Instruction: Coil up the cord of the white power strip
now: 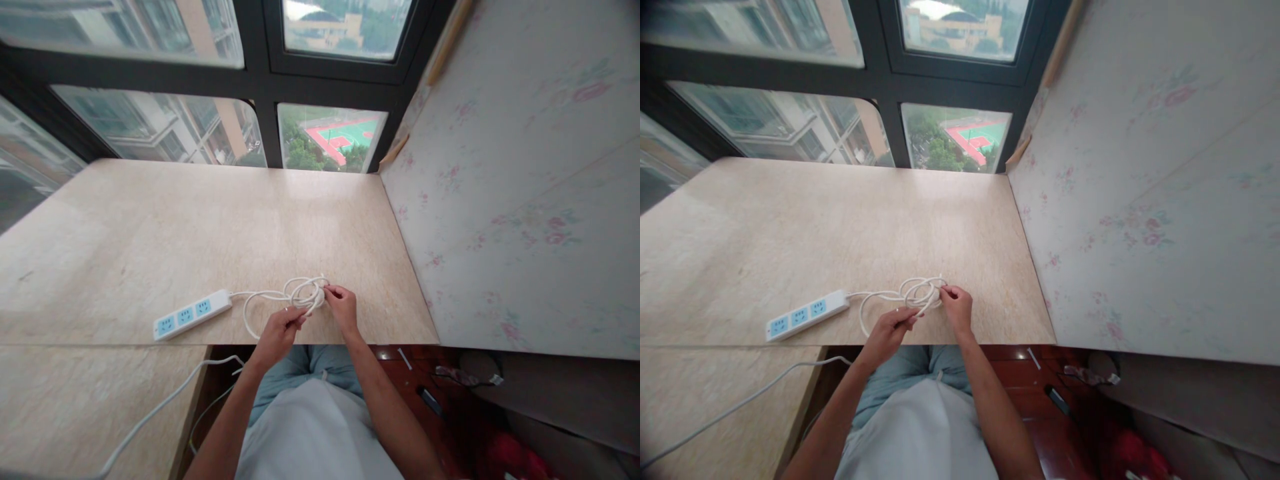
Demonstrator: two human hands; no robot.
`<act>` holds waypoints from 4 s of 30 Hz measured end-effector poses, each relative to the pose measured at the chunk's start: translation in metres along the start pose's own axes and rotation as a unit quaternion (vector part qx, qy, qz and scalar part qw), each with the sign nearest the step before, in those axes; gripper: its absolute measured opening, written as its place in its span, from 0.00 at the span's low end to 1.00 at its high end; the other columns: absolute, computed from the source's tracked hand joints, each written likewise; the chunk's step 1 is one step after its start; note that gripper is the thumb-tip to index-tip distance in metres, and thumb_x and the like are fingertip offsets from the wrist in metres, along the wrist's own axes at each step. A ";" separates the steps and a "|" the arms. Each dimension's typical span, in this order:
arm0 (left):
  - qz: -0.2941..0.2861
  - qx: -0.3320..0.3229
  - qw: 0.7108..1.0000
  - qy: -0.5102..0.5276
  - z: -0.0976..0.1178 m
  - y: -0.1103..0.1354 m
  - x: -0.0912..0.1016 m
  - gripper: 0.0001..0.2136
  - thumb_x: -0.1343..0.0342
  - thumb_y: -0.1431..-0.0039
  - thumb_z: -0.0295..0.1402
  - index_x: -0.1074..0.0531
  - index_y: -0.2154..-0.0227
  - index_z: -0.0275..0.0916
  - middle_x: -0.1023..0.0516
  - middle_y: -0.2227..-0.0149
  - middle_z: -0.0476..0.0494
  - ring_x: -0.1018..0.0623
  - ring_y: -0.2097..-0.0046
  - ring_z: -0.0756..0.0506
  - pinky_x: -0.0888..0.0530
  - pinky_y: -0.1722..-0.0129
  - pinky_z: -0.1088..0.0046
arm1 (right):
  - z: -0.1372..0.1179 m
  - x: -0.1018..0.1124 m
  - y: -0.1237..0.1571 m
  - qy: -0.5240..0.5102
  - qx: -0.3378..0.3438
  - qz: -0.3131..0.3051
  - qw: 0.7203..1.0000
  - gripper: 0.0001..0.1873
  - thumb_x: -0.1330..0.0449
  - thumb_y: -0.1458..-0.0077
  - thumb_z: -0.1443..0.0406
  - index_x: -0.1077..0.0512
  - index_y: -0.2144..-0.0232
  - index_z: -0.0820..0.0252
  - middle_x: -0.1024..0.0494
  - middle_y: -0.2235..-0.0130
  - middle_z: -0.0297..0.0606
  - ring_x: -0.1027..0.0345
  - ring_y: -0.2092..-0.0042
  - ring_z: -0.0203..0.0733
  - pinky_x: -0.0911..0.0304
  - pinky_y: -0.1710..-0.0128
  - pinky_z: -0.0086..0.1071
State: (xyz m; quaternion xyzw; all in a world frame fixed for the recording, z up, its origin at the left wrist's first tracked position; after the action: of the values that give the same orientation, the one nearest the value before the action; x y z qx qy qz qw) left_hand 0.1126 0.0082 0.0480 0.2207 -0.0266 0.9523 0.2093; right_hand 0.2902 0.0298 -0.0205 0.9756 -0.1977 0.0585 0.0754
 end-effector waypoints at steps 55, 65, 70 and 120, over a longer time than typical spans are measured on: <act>0.245 0.242 0.829 0.441 -0.099 -0.150 0.130 0.08 0.45 0.43 0.35 0.30 0.68 0.35 0.22 0.66 0.39 0.23 0.69 0.46 0.32 0.73 0.74 | -0.028 -0.006 0.022 0.420 0.364 -0.163 0.815 0.17 0.38 0.47 0.70 0.28 0.54 0.52 0.26 0.54 0.40 0.40 0.50 0.48 0.50 0.49 0.41; 0.501 0.126 0.850 0.098 -0.087 -0.033 0.125 0.12 0.48 0.42 0.36 0.32 0.57 0.38 0.27 0.56 0.39 0.26 0.56 0.44 0.29 0.63 0.69 | -0.036 -0.001 0.009 0.380 0.386 -0.172 0.822 0.11 0.40 0.44 0.71 0.24 0.62 0.50 0.25 0.63 0.35 0.38 0.56 0.43 0.49 0.53 0.38; 0.400 -0.152 0.885 -0.183 -0.043 0.013 0.073 0.07 0.47 0.42 0.27 0.29 0.61 0.38 0.26 0.61 0.41 0.27 0.55 0.44 0.30 0.55 0.64 | -0.038 0.000 0.005 0.357 0.376 -0.182 0.836 0.09 0.40 0.43 0.69 0.24 0.62 0.51 0.24 0.62 0.36 0.38 0.55 0.43 0.48 0.53 0.38; 0.213 -0.142 0.895 -0.366 -0.064 -0.033 0.037 0.13 0.51 0.41 0.24 0.23 0.61 0.41 0.21 0.63 0.38 0.25 0.59 0.40 0.33 0.60 0.62 | -0.003 0.087 -0.020 -0.292 0.031 0.060 0.954 0.14 0.32 0.56 0.56 0.29 0.69 0.56 0.26 0.70 0.31 0.30 0.67 0.36 0.32 0.59 0.38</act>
State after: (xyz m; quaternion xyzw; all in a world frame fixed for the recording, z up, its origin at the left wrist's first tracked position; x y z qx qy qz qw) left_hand 0.0701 0.0612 0.0051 0.5109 -0.2829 0.8117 0.0065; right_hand 0.3773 0.0161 -0.0077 0.9383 -0.2673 -0.2185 -0.0198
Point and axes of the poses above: each hand's wrist, its own y-axis away from the middle knuckle, its own x-axis out of the back of the hand, z = x × y, the point moved 4 cm from there along -y, towards the middle knuckle
